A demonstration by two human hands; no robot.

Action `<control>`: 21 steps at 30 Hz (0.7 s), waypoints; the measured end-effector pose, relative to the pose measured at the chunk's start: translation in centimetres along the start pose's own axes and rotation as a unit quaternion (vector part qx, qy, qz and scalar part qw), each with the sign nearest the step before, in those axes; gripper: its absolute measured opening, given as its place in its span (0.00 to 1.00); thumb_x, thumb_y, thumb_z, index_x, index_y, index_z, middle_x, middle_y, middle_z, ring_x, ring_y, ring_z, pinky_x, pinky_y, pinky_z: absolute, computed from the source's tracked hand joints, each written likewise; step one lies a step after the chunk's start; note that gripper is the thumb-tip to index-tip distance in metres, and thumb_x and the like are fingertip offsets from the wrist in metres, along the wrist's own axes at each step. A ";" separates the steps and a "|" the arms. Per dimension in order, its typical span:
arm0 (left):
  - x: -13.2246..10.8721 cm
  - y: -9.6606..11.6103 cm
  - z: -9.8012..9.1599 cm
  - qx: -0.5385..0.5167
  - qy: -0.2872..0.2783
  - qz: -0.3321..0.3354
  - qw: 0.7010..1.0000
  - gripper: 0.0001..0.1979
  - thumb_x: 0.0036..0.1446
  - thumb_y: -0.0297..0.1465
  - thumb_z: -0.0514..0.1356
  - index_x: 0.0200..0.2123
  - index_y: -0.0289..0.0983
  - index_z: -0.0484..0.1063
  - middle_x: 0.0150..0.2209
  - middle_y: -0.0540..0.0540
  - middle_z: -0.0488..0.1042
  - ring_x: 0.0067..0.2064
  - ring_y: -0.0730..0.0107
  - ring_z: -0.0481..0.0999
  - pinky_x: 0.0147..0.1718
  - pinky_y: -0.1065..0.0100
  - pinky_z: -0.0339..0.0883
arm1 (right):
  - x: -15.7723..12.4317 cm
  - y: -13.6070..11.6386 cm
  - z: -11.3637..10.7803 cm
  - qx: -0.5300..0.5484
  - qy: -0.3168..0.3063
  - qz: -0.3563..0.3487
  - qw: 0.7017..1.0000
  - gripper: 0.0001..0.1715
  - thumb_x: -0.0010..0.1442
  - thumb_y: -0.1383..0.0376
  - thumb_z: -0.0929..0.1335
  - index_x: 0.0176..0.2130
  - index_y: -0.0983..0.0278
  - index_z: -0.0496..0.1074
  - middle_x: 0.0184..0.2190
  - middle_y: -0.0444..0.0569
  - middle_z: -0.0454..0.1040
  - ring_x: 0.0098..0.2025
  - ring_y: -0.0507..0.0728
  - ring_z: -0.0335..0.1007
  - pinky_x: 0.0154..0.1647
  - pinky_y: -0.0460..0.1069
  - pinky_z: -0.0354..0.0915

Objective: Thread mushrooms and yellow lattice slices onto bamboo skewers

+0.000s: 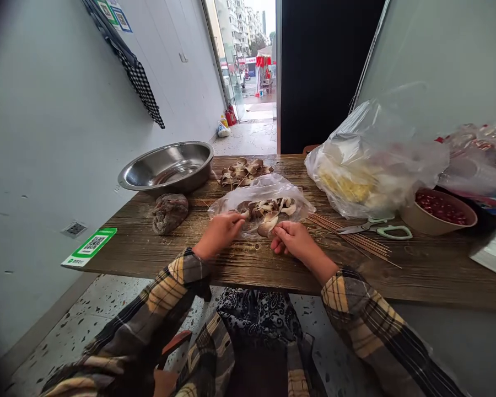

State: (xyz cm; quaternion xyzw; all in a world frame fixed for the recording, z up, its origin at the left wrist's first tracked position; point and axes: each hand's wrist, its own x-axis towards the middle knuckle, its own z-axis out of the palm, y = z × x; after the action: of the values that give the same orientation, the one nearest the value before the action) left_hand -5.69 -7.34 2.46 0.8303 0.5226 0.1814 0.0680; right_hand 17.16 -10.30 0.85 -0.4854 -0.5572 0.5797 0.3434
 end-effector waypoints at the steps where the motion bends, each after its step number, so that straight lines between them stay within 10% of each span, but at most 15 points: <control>1: 0.5 -0.1 0.1 -0.011 0.021 -0.032 0.999 0.13 0.63 0.31 0.52 0.40 0.35 0.76 0.38 0.40 0.77 0.41 0.60 0.75 0.45 0.59 0.66 | 0.4 0.3 0.3 0.006 0.017 -0.016 1.000 0.13 0.57 0.56 0.66 0.31 0.64 0.67 0.21 0.46 0.75 0.19 0.49 0.69 0.15 0.41 0.55; 13: 4.1 -0.3 1.6 0.103 -0.005 -0.016 0.995 0.12 0.52 0.23 0.56 0.40 0.35 0.73 0.42 0.37 0.75 0.48 0.53 0.71 0.47 0.56 0.63 | 2.9 2.3 0.1 -0.043 0.130 -0.100 0.986 0.20 0.53 0.51 0.67 0.28 0.65 0.73 0.18 0.41 0.65 0.18 0.48 0.55 0.20 0.45 0.51; 17: 4.7 -0.8 1.8 -0.132 0.062 -0.018 0.989 0.12 0.50 0.24 0.59 0.40 0.37 0.74 0.36 0.44 0.76 0.41 0.61 0.73 0.43 0.61 0.65 | 2.9 2.0 -0.3 0.025 0.131 -0.065 0.989 0.21 0.52 0.50 0.69 0.30 0.66 0.72 0.18 0.40 0.64 0.17 0.47 0.54 0.18 0.44 0.49; 21: 4.8 -0.6 2.0 -0.508 0.040 -0.027 0.860 0.12 0.48 0.28 0.64 0.39 0.35 0.70 0.31 0.48 0.76 0.34 0.70 0.74 0.38 0.66 0.67 | 3.0 1.5 -0.2 0.074 0.135 -0.046 0.987 0.21 0.50 0.49 0.70 0.30 0.65 0.72 0.18 0.39 0.63 0.17 0.46 0.52 0.17 0.44 0.46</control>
State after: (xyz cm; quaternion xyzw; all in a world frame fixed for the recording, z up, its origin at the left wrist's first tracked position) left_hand -3.57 -2.68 1.49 0.6583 0.3820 0.4527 0.4646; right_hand 16.67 -7.63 -1.17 -0.5060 -0.4832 0.5322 0.4768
